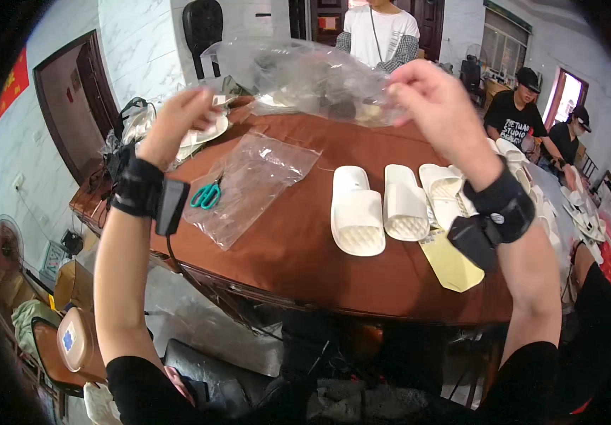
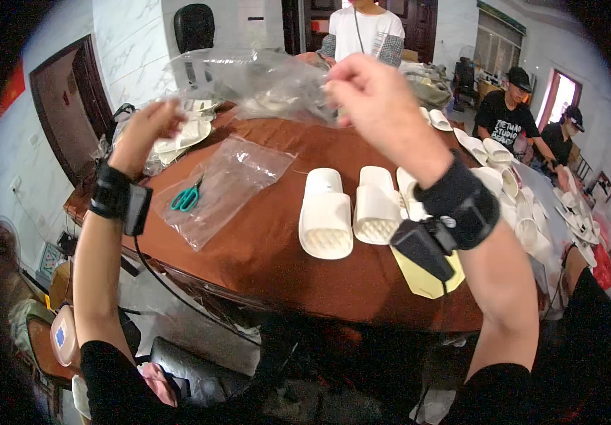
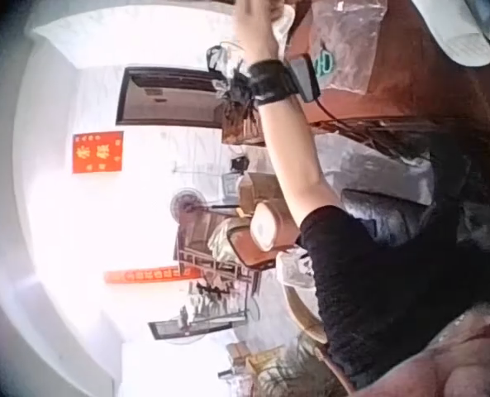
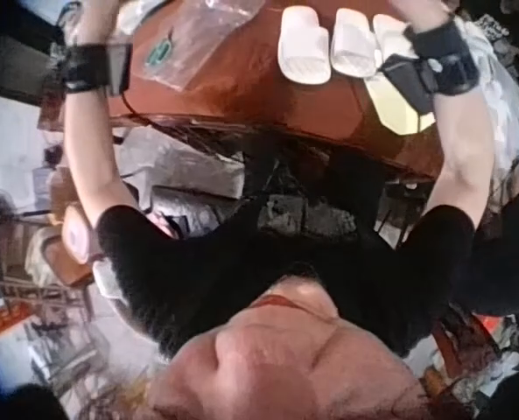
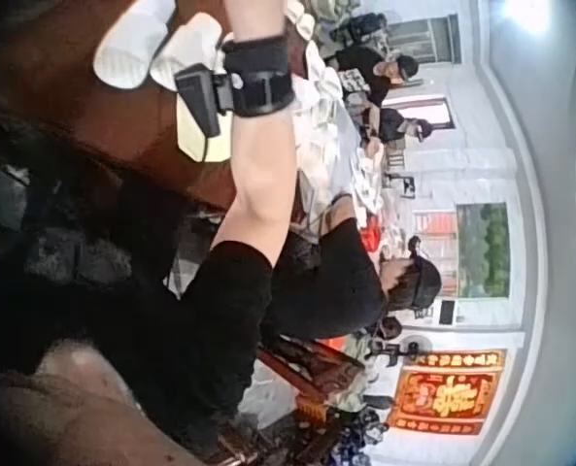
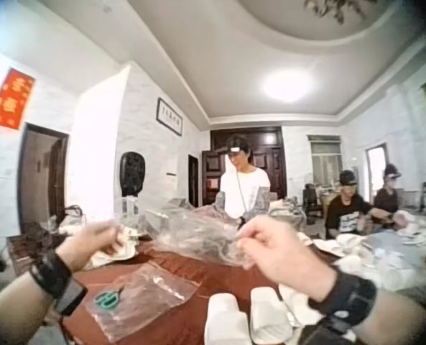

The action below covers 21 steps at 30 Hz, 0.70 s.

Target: Inspecting white slippers for quality and placing them into clear plastic packaging bags on a workshop table.

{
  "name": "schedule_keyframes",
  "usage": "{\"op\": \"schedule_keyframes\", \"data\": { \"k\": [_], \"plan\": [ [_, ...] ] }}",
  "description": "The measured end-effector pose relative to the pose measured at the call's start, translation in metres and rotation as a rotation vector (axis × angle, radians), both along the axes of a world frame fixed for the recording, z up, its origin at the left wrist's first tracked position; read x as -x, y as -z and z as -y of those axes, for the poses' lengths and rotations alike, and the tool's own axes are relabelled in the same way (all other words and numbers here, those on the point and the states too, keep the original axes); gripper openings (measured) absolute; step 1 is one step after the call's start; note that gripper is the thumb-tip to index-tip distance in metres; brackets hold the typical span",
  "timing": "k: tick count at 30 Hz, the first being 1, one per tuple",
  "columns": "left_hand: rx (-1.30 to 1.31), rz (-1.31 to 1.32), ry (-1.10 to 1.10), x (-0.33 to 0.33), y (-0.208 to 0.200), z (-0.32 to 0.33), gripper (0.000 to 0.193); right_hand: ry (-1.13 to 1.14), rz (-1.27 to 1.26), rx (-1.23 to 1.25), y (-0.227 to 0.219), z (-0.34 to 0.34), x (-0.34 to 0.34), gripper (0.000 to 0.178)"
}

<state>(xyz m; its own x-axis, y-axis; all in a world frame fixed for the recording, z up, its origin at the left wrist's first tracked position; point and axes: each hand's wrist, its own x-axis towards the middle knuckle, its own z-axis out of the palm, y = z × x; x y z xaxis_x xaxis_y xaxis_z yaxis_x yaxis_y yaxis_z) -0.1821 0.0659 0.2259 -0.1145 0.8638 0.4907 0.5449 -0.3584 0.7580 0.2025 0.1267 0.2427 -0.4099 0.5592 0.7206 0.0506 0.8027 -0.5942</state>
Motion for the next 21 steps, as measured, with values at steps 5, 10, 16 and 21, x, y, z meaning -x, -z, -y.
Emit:
{"op": "schedule_keyframes", "data": {
  "k": [5,10,16,21],
  "plan": [
    [0.178,-0.581,-0.399,0.072,0.121,-0.012,0.036,0.026,0.060,-0.091,0.035,-0.029,0.062,0.017],
    [0.341,-0.561,-0.403,0.101,0.183,-0.015,0.041,0.013,0.120,-0.144,0.067,-0.036,0.106,0.016],
    [0.507,-0.793,-0.471,0.113,0.203,-0.025,0.044,-0.042,0.204,-0.125,0.102,-0.035,0.144,0.014],
    [0.591,-0.699,-0.522,0.121,0.206,-0.029,0.047,-0.078,0.307,-0.030,0.122,-0.033,0.159,0.018]
  ]
}}
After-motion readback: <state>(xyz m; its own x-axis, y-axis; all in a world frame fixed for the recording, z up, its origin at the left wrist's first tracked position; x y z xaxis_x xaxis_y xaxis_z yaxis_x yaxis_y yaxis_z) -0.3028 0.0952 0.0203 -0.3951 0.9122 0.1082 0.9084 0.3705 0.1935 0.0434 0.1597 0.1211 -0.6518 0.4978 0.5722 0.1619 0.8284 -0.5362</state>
